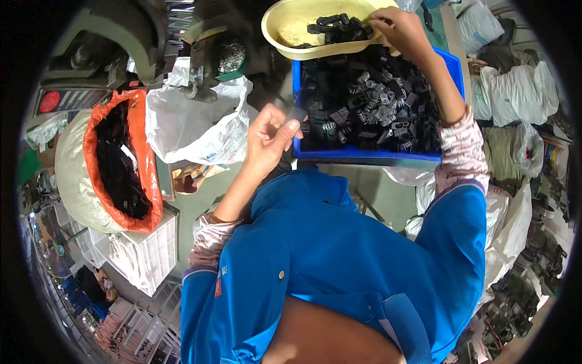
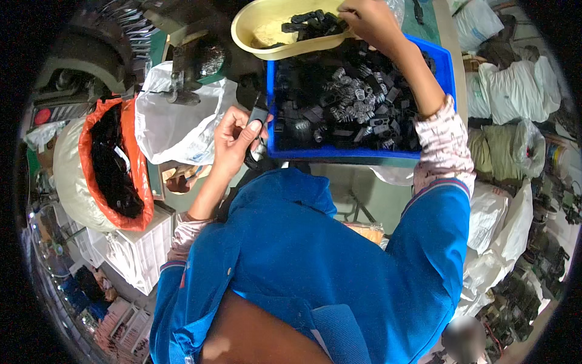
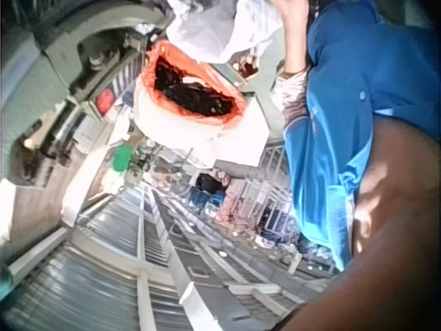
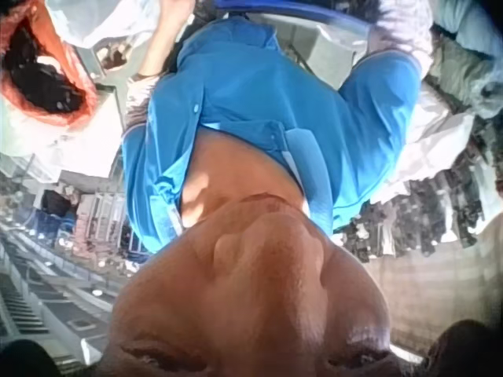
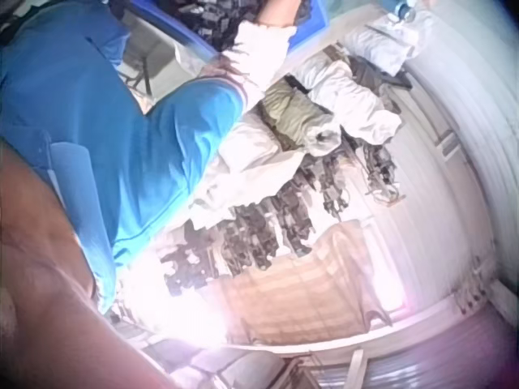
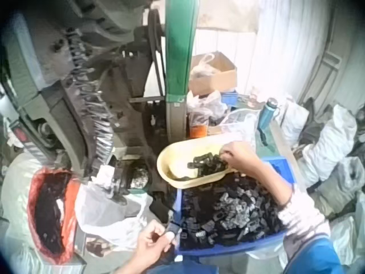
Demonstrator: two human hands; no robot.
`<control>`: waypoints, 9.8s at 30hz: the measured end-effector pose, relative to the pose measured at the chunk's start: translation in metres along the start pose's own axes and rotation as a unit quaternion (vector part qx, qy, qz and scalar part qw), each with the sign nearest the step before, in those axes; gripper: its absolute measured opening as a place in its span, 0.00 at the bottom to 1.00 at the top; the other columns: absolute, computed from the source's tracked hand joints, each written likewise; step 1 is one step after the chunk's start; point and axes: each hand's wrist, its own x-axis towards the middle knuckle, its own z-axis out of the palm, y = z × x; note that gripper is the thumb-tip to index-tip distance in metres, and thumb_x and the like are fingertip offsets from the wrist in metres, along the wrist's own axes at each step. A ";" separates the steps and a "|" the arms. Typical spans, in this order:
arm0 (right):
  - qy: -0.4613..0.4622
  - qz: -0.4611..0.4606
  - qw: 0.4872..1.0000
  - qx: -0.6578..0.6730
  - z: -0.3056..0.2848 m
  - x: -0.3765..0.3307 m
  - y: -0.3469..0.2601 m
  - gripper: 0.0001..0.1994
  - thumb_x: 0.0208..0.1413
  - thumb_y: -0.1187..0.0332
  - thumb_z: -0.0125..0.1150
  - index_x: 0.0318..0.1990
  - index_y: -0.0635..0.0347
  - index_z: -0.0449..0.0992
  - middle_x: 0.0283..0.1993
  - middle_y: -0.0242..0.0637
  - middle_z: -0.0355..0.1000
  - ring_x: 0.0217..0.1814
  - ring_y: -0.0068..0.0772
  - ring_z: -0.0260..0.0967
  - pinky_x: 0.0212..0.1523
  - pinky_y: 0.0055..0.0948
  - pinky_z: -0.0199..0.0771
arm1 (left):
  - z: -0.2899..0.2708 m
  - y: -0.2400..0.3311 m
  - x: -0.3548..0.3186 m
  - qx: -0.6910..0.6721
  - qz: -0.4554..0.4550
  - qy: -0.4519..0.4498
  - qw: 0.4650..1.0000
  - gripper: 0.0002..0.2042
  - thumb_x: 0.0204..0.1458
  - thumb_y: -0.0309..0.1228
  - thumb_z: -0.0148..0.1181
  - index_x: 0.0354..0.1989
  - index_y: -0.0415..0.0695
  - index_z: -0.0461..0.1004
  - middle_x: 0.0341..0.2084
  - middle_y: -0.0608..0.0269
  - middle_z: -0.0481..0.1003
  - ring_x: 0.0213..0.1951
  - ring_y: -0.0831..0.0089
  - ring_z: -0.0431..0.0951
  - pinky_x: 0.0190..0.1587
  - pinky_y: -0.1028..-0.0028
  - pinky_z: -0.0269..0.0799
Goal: The person picks small black plastic components from a blue bin and a white sack, then uses a handheld press tool to attach metal springs to the components. The finished assemblies are placed into a yellow tray on the workbench.
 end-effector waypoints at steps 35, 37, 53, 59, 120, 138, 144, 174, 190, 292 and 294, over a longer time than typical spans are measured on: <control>-0.164 0.104 0.835 0.514 0.108 0.019 -0.293 0.13 0.58 0.80 0.58 0.51 0.70 0.74 0.42 0.40 0.76 0.40 0.27 0.77 0.44 0.24 0.79 | -0.205 0.077 -0.012 0.370 0.167 0.026 0.914 0.07 0.43 0.21 0.67 0.26 0.38 0.72 0.40 0.51 0.80 0.28 0.67 0.78 0.32 0.71 0.72; -0.159 0.093 0.855 0.484 0.112 0.023 -0.301 0.13 0.57 0.81 0.59 0.50 0.71 0.74 0.42 0.41 0.75 0.40 0.27 0.76 0.44 0.25 0.79 | -0.211 0.081 -0.007 0.401 0.177 0.006 0.899 0.08 0.43 0.22 0.67 0.33 0.38 0.77 0.35 0.53 0.80 0.28 0.62 0.78 0.33 0.70 0.72; 0.006 0.034 0.896 0.443 0.145 0.052 -0.331 0.11 0.55 0.83 0.59 0.46 0.74 0.73 0.37 0.44 0.77 0.35 0.30 0.78 0.36 0.26 0.82 | -0.257 0.115 0.038 0.492 0.266 -0.060 0.827 0.19 0.43 0.30 0.67 0.46 0.42 0.77 0.20 0.56 0.71 0.25 0.58 0.74 0.29 0.66 0.70; -0.038 0.094 0.874 0.476 0.164 0.052 -0.313 0.09 0.56 0.79 0.60 0.44 0.72 0.74 0.34 0.42 0.77 0.32 0.28 0.77 0.32 0.25 0.80 | -0.267 0.102 0.055 0.521 0.174 -0.108 0.828 0.19 0.47 0.35 0.66 0.49 0.47 0.76 0.20 0.59 0.69 0.25 0.59 0.74 0.28 0.66 0.68; 0.047 0.323 0.663 0.674 0.173 0.051 -0.337 0.08 0.57 0.77 0.61 0.42 0.72 0.77 0.37 0.40 0.77 0.33 0.27 0.72 0.33 0.25 0.72 | -0.598 -0.008 -0.102 0.571 -0.077 0.478 0.663 0.27 0.47 0.34 0.67 0.53 0.39 0.64 0.44 0.48 0.76 0.45 0.50 0.78 0.49 0.59 0.72; 0.171 0.118 0.927 0.312 0.161 -0.037 -0.337 0.10 0.50 0.73 0.66 0.41 0.61 0.80 0.33 0.44 0.74 0.31 0.45 0.74 0.33 0.37 0.75 | -0.335 0.060 -0.053 -0.308 0.006 0.117 0.944 0.19 0.54 0.28 0.59 0.54 0.36 0.67 0.35 0.59 0.73 0.37 0.71 0.72 0.39 0.71 0.68; 0.116 0.336 0.932 0.063 0.100 -0.150 -0.267 0.13 0.49 0.77 0.63 0.44 0.59 0.80 0.33 0.41 0.72 0.35 0.39 0.72 0.37 0.33 0.73 | -0.161 0.012 -0.014 -0.058 -0.121 0.020 0.991 0.09 0.48 0.24 0.65 0.37 0.38 0.75 0.22 0.66 0.73 0.20 0.79 0.70 0.25 0.78 0.66; 0.029 0.415 0.909 -0.035 0.082 -0.196 -0.203 0.09 0.55 0.60 0.59 0.39 0.52 0.78 0.31 0.42 0.75 0.33 0.55 0.73 0.33 0.49 0.71 | -0.034 -0.014 0.019 -0.161 -0.248 -0.142 0.945 0.16 0.50 0.26 0.65 0.47 0.39 0.71 0.39 0.54 0.78 0.37 0.67 0.80 0.35 0.73 0.75; 0.210 0.406 0.669 0.587 0.062 -0.196 -0.208 0.03 0.55 0.76 0.63 0.36 0.67 0.79 0.32 0.36 0.78 0.30 0.20 0.71 0.31 0.19 0.70 | 0.010 -0.022 0.031 -0.060 -0.066 -0.138 0.986 0.20 0.46 0.21 0.69 0.48 0.41 0.70 0.40 0.56 0.78 0.38 0.73 0.79 0.41 0.74 0.78; -0.034 0.174 0.772 0.610 0.090 -0.094 -0.225 0.15 0.59 0.70 0.61 0.51 0.69 0.75 0.40 0.39 0.77 0.39 0.24 0.74 0.43 0.24 0.73 | -0.067 0.010 -0.014 0.070 0.033 0.106 0.991 0.03 0.50 0.22 0.64 0.30 0.37 0.77 0.30 0.61 0.78 0.31 0.76 0.78 0.36 0.76 0.75; -0.063 0.197 0.761 0.615 0.094 -0.093 -0.217 0.14 0.59 0.71 0.61 0.51 0.68 0.75 0.39 0.39 0.77 0.38 0.24 0.74 0.42 0.24 0.73 | -0.064 0.007 -0.016 -0.015 0.023 0.123 0.992 0.05 0.51 0.24 0.65 0.33 0.37 0.75 0.28 0.61 0.77 0.29 0.75 0.77 0.33 0.76 0.75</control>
